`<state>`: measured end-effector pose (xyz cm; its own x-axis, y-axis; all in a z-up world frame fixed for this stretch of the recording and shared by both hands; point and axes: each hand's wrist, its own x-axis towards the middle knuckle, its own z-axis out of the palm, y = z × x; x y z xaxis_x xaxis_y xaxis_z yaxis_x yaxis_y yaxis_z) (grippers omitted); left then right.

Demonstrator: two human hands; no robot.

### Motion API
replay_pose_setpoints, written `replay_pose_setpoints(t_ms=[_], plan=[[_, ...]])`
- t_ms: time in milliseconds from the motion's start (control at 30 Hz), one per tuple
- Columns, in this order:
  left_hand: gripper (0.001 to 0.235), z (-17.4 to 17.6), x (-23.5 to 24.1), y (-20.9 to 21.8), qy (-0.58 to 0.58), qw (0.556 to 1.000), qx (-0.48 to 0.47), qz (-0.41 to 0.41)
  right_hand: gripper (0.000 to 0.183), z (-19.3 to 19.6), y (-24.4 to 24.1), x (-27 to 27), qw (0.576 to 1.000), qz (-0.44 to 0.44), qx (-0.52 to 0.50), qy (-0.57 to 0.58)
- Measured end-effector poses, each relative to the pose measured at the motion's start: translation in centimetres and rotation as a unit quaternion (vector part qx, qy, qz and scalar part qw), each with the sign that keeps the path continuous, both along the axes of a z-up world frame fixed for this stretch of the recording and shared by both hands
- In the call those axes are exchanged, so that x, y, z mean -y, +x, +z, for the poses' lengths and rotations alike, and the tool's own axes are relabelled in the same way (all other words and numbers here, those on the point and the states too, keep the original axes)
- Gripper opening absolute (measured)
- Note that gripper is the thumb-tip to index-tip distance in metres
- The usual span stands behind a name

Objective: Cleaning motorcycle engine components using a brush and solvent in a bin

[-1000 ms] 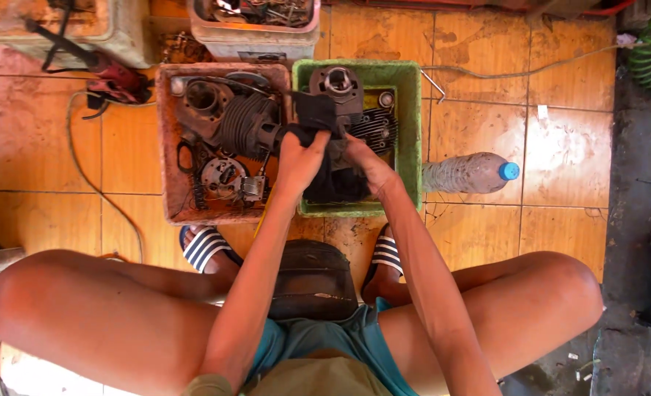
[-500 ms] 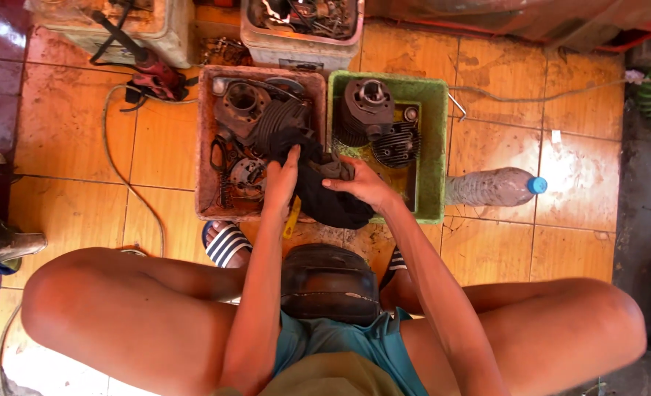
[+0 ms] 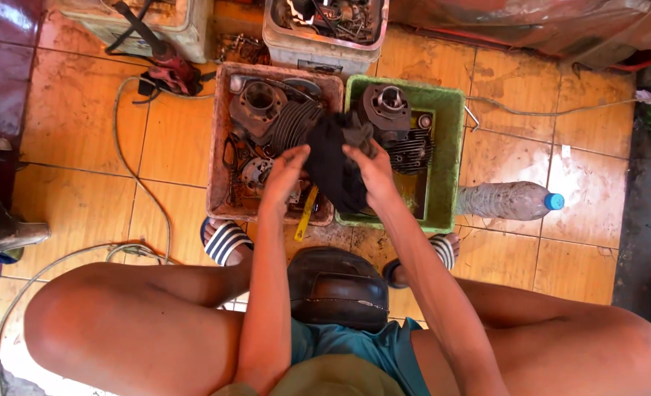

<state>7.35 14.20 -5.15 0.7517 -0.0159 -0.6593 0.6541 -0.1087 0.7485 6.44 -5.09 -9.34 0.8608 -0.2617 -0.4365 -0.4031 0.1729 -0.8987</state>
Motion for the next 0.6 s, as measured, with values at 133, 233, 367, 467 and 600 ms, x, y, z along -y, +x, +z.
replay_pose_setpoints(t_ms=[133,233,367,467,600], plan=[[0.075,-0.1,-0.7,2.2,-0.072,0.994,0.050,0.060,0.066,2.9,2.6,-3.2,0.997,-0.038,0.051,0.054],[0.076,0.6,-1.7,4.3,-0.037,0.987,0.137,0.073,0.083,4.0,4.7,-4.4,0.982,-0.003,0.109,0.152],[0.076,-4.7,-3.5,5.9,0.021,0.978,0.178,0.108,0.102,-0.4,5.5,-3.0,0.980,0.196,0.032,-0.026],[0.076,-10.5,-4.2,6.1,0.084,0.973,0.176,0.126,0.093,-5.2,5.5,-0.8,0.973,0.220,0.002,-0.074],[0.018,-16.1,-2.8,4.2,0.137,0.935,0.240,0.220,0.048,-3.7,1.4,2.3,0.986,0.159,0.014,-0.046]])
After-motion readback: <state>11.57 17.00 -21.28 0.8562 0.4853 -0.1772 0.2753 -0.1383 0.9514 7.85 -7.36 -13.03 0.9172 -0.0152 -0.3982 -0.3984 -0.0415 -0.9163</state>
